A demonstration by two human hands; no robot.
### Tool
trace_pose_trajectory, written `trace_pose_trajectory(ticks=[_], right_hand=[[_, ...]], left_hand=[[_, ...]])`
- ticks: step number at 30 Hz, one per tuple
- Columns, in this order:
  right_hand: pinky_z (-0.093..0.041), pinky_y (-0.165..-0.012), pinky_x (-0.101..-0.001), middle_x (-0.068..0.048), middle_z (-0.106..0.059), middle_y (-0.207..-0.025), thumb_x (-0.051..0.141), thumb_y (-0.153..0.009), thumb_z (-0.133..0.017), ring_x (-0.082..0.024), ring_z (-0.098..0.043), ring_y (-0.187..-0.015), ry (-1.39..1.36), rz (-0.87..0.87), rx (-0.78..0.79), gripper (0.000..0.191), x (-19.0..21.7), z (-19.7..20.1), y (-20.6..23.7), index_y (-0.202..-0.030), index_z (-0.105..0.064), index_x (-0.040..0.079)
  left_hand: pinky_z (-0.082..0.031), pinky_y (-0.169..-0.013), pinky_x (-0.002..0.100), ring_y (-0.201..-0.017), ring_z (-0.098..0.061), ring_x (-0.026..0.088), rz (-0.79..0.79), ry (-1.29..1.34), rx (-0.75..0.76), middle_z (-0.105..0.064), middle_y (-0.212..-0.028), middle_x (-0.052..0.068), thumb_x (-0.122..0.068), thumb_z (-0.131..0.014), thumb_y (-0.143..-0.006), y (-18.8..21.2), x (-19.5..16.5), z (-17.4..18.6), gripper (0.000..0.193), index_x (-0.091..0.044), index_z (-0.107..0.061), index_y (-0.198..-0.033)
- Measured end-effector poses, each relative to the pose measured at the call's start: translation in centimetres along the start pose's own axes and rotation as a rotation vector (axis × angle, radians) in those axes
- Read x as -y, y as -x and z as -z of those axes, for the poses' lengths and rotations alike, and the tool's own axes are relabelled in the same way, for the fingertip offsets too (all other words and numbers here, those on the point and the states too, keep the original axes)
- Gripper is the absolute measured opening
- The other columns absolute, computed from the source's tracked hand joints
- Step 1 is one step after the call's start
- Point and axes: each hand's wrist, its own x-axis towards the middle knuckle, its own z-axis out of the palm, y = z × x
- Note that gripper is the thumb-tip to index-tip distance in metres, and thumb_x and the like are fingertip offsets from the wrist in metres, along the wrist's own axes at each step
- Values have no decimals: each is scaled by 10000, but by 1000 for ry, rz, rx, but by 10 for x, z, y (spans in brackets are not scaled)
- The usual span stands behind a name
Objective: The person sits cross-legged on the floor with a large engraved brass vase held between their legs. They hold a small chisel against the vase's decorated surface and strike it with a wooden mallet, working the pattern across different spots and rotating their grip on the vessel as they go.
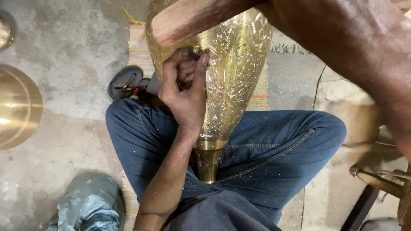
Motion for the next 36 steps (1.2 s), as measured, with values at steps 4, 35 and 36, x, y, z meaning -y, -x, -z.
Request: trace_pose_trajectory(ticks=[4, 35, 36], right_hand=[[-520, -589, -251, -37, -654, -735, 304, -1140, -673, -130, -626, -632, -36, -28, 6, 268, 1, 1, 8, -1068, -733, 53], [-514, -572, -249, -36, -652, -724, 297, -1133, -672, -126, -620, -614, -101, -71, 7, 258, 4, -2, 15, -1072, -735, 55], [-514, -572, -249, -36, -652, -724, 297, -1133, -672, -126, -620, -613, -102, -68, 7, 258, 4, -2, 15, -1072, -735, 55]], left_hand=[[-633, -672, 195, -846, -787, 107, 6, 43, 3, -789, -946, 119, -46, -756, -1057, -2, 3, 2, 301, -15, -582, -1301], [-506, -611, 169, -750, -714, 72, 75, 67, -20, -782, -916, 106, -37, -745, -1047, -1, 4, 2, 340, 9, -569, -1334], [-464, -559, 167, -706, -698, 70, 65, 51, -27, -791, -916, 110, -35, -746, -1031, -2, 4, 2, 331, 12, -584, -1317]])
